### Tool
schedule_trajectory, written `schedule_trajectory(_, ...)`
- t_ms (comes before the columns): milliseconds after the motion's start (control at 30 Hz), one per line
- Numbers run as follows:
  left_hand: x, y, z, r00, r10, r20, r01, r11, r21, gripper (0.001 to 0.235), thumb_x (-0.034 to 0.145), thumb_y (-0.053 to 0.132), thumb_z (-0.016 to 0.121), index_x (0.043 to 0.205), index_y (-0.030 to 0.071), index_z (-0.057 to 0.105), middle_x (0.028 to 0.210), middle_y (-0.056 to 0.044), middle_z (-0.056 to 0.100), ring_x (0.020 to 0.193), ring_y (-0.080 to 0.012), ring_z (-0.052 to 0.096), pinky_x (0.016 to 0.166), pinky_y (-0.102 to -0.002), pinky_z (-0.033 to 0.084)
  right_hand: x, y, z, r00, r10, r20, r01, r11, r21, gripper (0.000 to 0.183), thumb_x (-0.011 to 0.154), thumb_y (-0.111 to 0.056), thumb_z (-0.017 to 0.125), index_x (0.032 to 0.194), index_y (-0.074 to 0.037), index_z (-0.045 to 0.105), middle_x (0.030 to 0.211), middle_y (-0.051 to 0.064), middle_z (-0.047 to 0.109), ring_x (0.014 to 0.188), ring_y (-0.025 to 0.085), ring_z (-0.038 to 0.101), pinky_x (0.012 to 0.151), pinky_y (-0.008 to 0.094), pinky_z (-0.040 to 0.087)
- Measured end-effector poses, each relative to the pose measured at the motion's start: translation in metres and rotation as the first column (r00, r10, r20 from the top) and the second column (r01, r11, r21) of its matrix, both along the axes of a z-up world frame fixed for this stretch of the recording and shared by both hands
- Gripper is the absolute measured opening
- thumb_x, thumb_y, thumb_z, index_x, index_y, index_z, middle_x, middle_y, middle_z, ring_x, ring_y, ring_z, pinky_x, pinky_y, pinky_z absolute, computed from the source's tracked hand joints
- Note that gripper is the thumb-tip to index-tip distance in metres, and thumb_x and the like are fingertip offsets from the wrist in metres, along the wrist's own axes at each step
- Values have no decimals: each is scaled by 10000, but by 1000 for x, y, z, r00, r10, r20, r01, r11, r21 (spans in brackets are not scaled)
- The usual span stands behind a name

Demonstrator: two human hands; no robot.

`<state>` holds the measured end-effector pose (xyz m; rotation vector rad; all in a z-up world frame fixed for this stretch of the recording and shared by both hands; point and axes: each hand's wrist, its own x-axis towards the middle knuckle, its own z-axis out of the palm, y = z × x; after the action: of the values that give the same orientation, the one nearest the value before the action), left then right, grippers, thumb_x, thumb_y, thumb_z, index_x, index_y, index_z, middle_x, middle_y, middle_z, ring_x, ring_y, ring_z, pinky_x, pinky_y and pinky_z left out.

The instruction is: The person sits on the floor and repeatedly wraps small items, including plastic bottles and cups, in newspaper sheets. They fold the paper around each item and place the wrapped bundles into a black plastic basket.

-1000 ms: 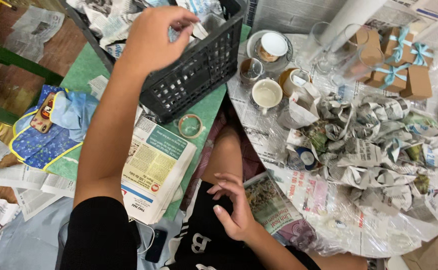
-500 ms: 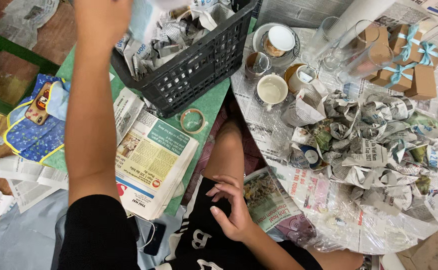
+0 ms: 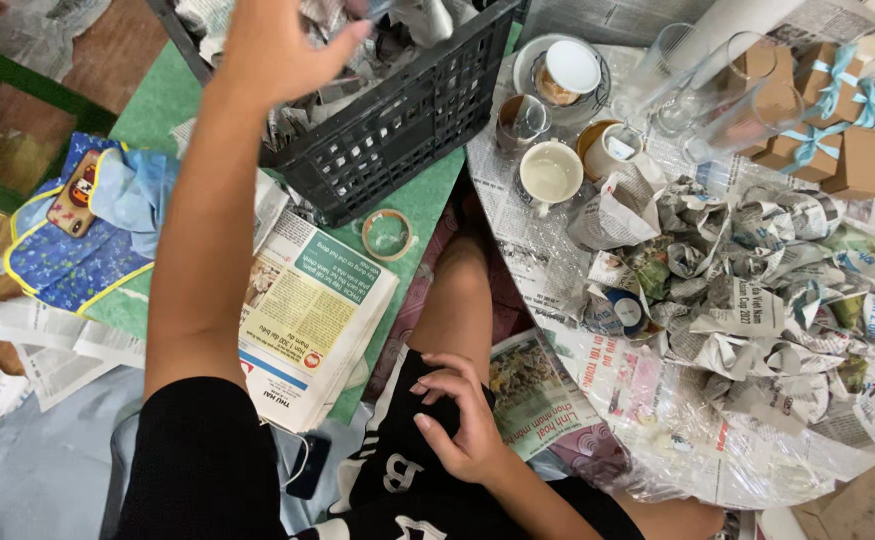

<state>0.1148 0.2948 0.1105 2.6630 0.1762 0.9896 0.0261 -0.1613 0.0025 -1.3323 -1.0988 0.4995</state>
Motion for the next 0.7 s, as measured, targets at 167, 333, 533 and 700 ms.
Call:
schedule_trajectory(167,-17,32,-36,790,556,-259,-417,796,439,272,718,262,865,815,41,740,853,-185,736,757,-359,716,658,-457,569,-2,3,1,1000,18,7,-18,1000,9,415,978,-41,663,1350,-23,479,1450,249,458,1117,262,669,925,365,564)
schedule_trajectory(333,-19,44,-62,703,664,-255,-498,716,489,339,627,286,920,844,88,751,868,-163,746,787,-350,741,668,-417,596,-5,5,0,998,60,2,-60,998,1,424,962,-9,663,1347,-30,486,1461,248,450,1134,269,678,924,364,562)
schedule_trajectory(533,-28,51,-67,637,752,-170,-593,619,515,486,538,436,942,790,63,758,834,-143,744,735,-352,742,616,-431,585,-6,2,-1,998,60,-5,-60,998,6,432,951,6,681,1342,-24,499,1472,246,448,1142,268,671,928,356,561)
schedule_trajectory(700,-25,49,-71,584,768,-263,-578,621,529,233,658,264,867,796,105,766,835,-144,753,745,-344,740,627,-411,580,-10,0,2,998,60,-10,-60,998,1,426,953,3,690,1338,-16,507,1463,243,463,1128,252,675,923,346,559)
